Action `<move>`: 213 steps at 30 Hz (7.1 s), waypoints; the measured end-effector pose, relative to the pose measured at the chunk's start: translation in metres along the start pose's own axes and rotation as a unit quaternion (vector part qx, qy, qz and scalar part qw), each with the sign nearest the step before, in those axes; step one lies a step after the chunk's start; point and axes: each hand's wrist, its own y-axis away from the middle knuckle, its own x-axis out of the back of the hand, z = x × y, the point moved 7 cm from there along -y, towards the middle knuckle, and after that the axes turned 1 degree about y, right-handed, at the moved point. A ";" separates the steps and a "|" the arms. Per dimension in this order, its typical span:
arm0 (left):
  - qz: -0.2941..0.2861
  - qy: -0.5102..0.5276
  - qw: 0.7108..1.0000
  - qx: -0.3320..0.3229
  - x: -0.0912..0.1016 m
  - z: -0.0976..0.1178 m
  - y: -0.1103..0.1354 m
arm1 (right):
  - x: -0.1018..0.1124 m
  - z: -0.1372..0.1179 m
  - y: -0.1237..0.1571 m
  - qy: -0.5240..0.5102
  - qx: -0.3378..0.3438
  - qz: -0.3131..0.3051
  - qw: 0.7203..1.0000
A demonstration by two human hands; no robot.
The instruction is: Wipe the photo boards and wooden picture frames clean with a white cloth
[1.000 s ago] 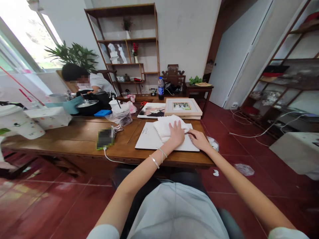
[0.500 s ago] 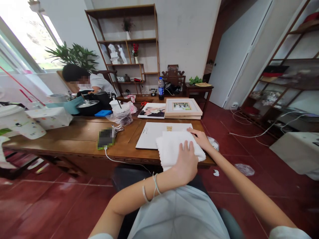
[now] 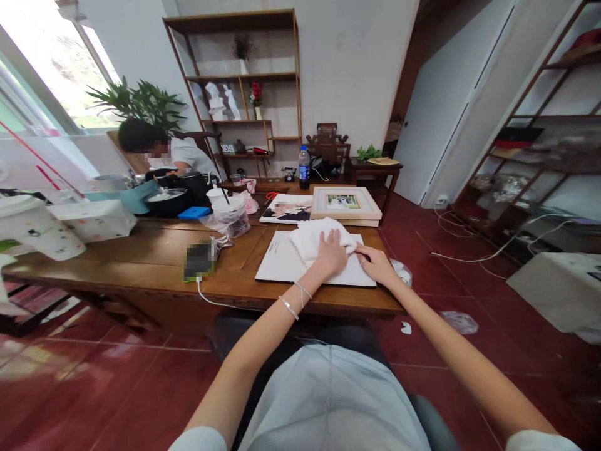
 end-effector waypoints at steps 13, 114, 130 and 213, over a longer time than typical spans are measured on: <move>-0.045 -0.018 0.996 -0.075 0.026 0.051 0.088 | -0.003 0.007 -0.001 -0.015 -0.011 -0.004 1.000; -0.008 -0.010 0.998 0.056 0.014 -0.043 0.080 | -0.003 0.009 0.001 -0.020 -0.013 0.017 1.000; 0.041 0.003 0.996 0.084 0.003 -0.081 0.078 | -0.004 0.008 0.000 0.001 -0.013 0.017 1.000; -0.015 0.069 0.996 -0.053 -0.006 -0.002 -0.015 | 0.000 0.000 0.000 0.011 0.011 -0.001 1.000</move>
